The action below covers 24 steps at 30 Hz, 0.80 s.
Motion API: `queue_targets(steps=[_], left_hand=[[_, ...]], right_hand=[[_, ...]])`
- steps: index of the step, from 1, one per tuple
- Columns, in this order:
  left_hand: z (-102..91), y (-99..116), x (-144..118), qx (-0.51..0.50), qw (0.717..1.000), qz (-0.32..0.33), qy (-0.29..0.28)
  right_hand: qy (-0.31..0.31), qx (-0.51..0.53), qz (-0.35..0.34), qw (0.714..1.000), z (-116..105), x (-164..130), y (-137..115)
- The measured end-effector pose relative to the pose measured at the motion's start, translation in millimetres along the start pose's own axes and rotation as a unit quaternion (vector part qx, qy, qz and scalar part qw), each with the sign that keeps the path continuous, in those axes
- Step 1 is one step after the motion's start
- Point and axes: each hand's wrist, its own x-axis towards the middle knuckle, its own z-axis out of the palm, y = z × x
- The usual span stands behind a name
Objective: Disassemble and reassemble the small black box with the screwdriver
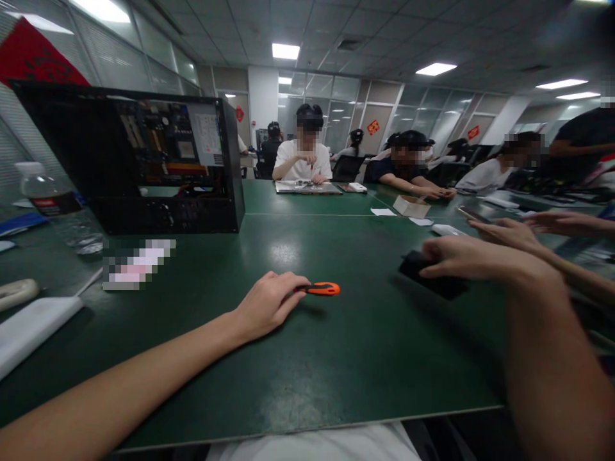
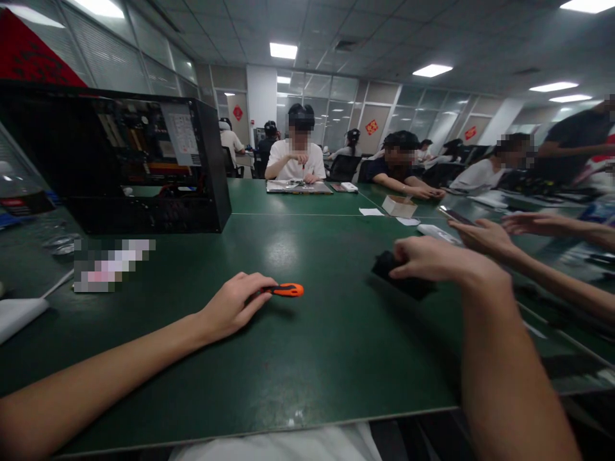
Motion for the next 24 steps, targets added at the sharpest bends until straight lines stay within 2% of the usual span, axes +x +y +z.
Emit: queue_targets(steps=[2,5,8,12,15,18,21,24], left_hand=[[0.7,0,-1,-0.027,0.999,-0.017,0.033],[2.1,2,0,-0.072,0.993,-0.049,0.080],[2.5,5,3,-0.098,0.985,-0.081,0.114],[2.2,9,7,-0.104,0.985,-0.080,0.110],[2.4,9,9,-0.109,0.986,-0.073,0.104],[2.8,11,9,-0.122,0.986,-0.058,0.093],[4.2,11,9,-0.127,0.988,-0.043,0.081],[9.1,10,8,-0.145,0.983,-0.059,0.094]], right_hand=[[-0.088,-0.049,-0.021,0.995,10,4,-56],[-0.130,-0.067,-0.125,0.981,25,2,-130],[-0.146,-0.070,-0.199,0.967,38,-5,-165],[-0.134,0.026,-0.241,0.961,58,-1,-162],[-0.092,0.212,-0.211,0.950,76,13,-152],[-0.044,0.390,-0.183,0.901,92,21,-151],[-0.009,0.471,-0.181,0.863,101,23,-156],[0.048,0.534,-0.141,0.832,103,26,-158]])
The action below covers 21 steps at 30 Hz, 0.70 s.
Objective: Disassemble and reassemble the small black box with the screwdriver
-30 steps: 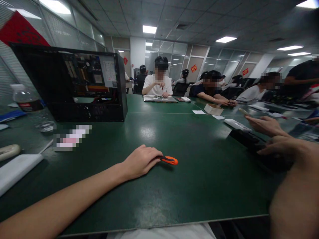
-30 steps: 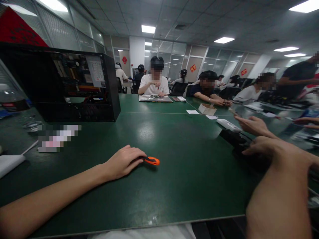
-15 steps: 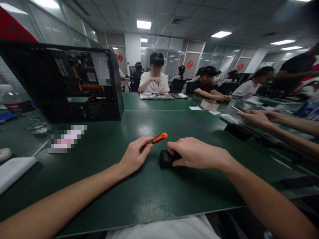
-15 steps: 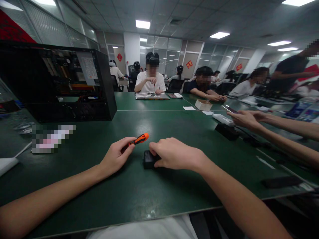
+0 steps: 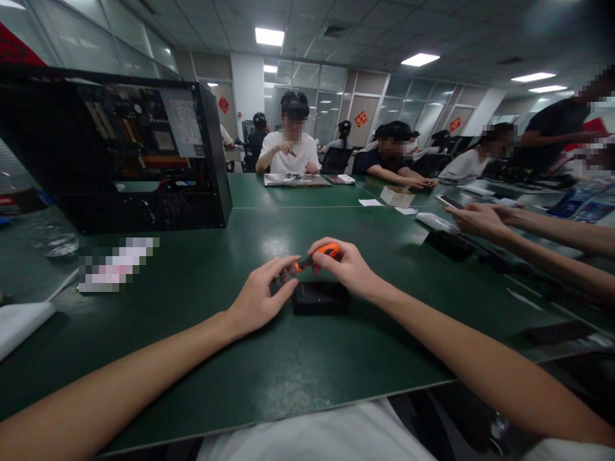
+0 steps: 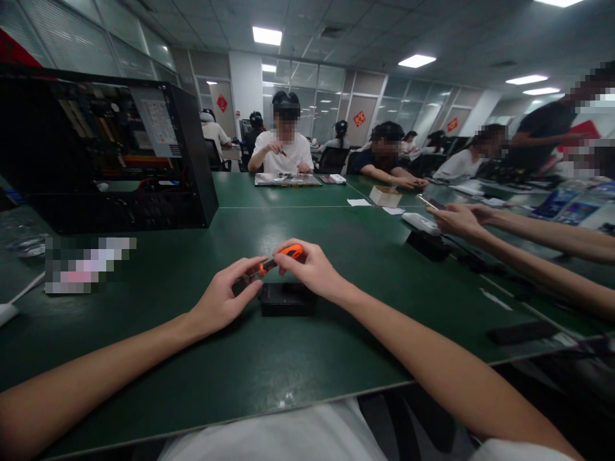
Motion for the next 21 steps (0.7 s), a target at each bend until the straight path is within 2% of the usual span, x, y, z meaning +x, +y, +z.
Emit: queue_targets(steps=[2,4,7,10,12,17,21], left_hand=[[4.8,-2,0,-0.033,0.999,-0.033,-0.007],[9.9,-1,1,-0.060,0.995,-0.064,-0.043],[13.7,6,2,-0.049,0.991,-0.078,-0.097],[11.5,12,3,-0.022,0.989,-0.062,-0.130],[9.0,13,2,-0.014,0.990,-0.050,-0.131],[7.1,12,0,0.003,0.992,-0.045,-0.120],[8.5,14,1,-0.006,0.991,-0.046,-0.122]], right_hand=[[0.091,0.037,0.000,0.995,-6,4,2],[0.179,0.060,-0.006,0.982,-16,7,4],[0.257,0.068,-0.037,0.963,-33,10,4],[0.277,0.044,-0.074,0.957,-45,9,0],[0.279,0.020,-0.099,0.955,-48,7,-4],[0.276,-0.004,-0.147,0.950,-43,0,-11],[0.257,-0.021,-0.143,0.955,-37,-5,-12]])
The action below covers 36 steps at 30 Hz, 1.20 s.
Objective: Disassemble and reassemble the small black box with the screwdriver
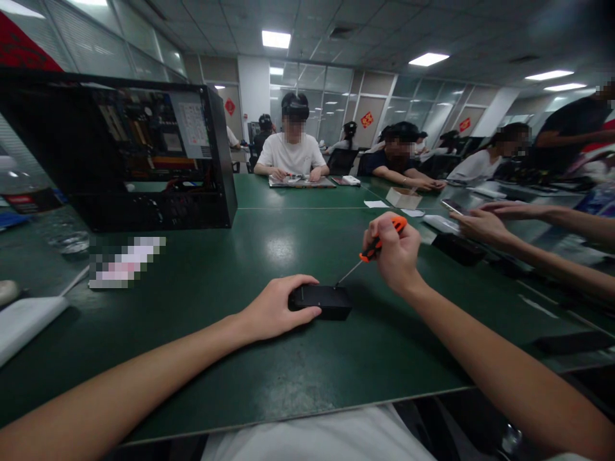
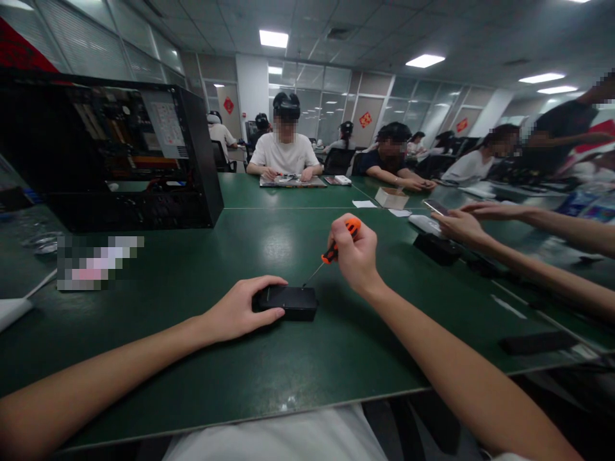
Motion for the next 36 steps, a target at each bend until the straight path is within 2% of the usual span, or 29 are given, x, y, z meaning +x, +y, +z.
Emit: queue_targets(steps=[8,17,24,26,29,32,36], left_hand=[[-0.2,3,1,0.002,1.000,-0.003,0.000],[-1.0,5,0,-0.025,0.999,-0.038,-0.010],[-0.9,9,0,-0.046,0.996,-0.070,-0.011],[-1.0,9,-1,-0.047,0.996,-0.068,-0.013],[-0.8,8,-1,-0.045,0.996,-0.070,-0.012],[-0.2,9,-1,-0.044,0.997,-0.070,-0.008],[0.0,9,-1,-0.041,0.997,-0.068,-0.007]], right_hand=[[-0.043,-0.048,-0.020,0.998,-2,-2,-2],[-0.089,-0.064,-0.023,0.994,-3,5,0],[-0.044,-0.018,-0.092,0.995,6,-1,-2],[-0.059,-0.011,-0.086,0.994,8,-1,-4],[-0.089,-0.009,-0.042,0.995,6,0,-7],[-0.094,-0.024,-0.012,0.995,4,0,-8],[-0.108,-0.019,-0.027,0.994,4,-2,-1]])
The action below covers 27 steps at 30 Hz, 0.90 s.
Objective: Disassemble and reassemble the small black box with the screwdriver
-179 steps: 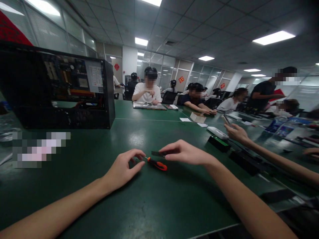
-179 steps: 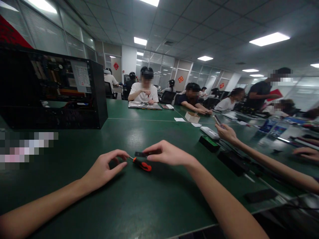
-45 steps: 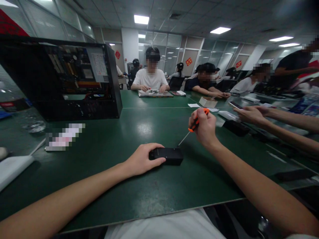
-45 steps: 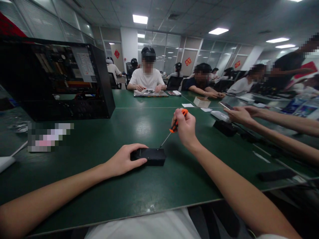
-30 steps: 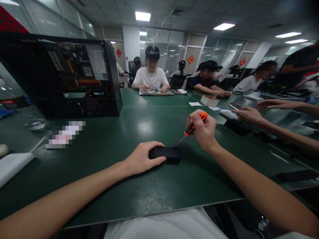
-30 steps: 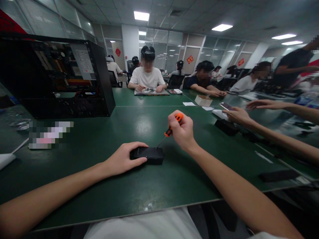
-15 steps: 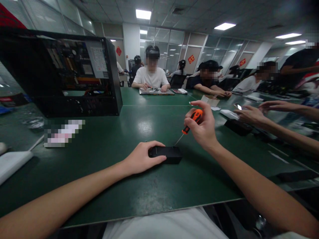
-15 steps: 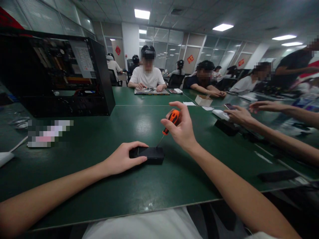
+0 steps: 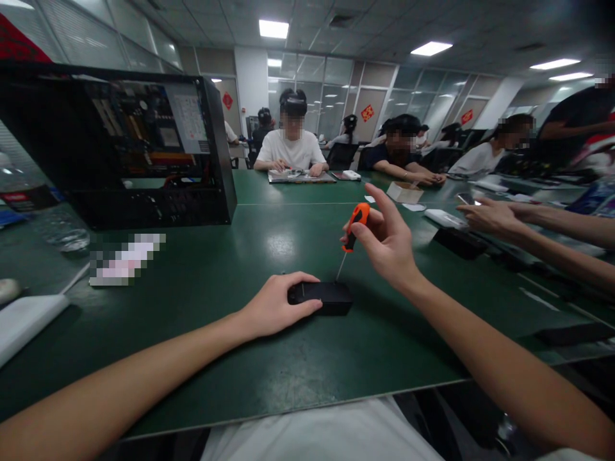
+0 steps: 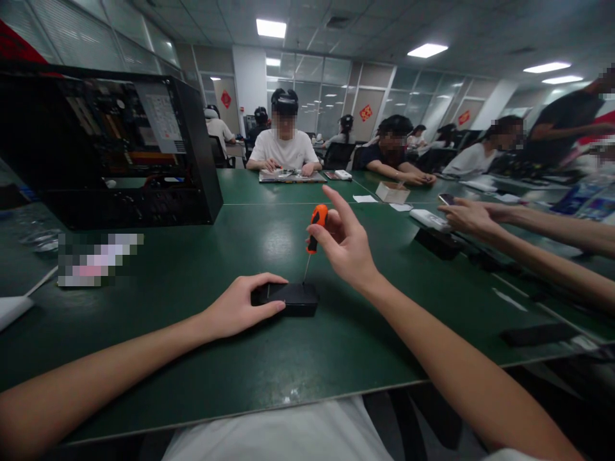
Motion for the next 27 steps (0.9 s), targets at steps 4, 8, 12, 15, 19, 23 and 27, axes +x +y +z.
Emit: queue_targets(steps=[4,8,12,15,19,23,27], left_hand=[[-0.8,1,-2,0.005,1.000,0.002,0.003],[-1.2,1,-3,0.007,1.000,-0.011,0.004],[-0.9,-1,-2,0.006,1.000,-0.007,0.005],[-1.0,-1,-1,0.009,1.000,-0.008,0.006],[-1.7,0,-2,0.015,1.000,-0.013,0.004],[-3.2,0,-2,0.017,1.000,-0.010,0.001],[-4.5,0,-2,0.023,1.000,-0.010,-0.001]], right_hand=[[-0.049,-0.007,-0.016,0.999,0,0,7],[-0.046,-0.066,0.003,0.997,-2,2,8],[-0.036,-0.089,0.028,0.995,-2,4,4],[-0.065,-0.054,0.038,0.996,0,1,3],[-0.095,-0.049,0.013,0.994,1,-1,5],[-0.103,-0.107,-0.005,0.989,-3,4,0],[-0.118,-0.102,0.006,0.988,-6,8,-4]])
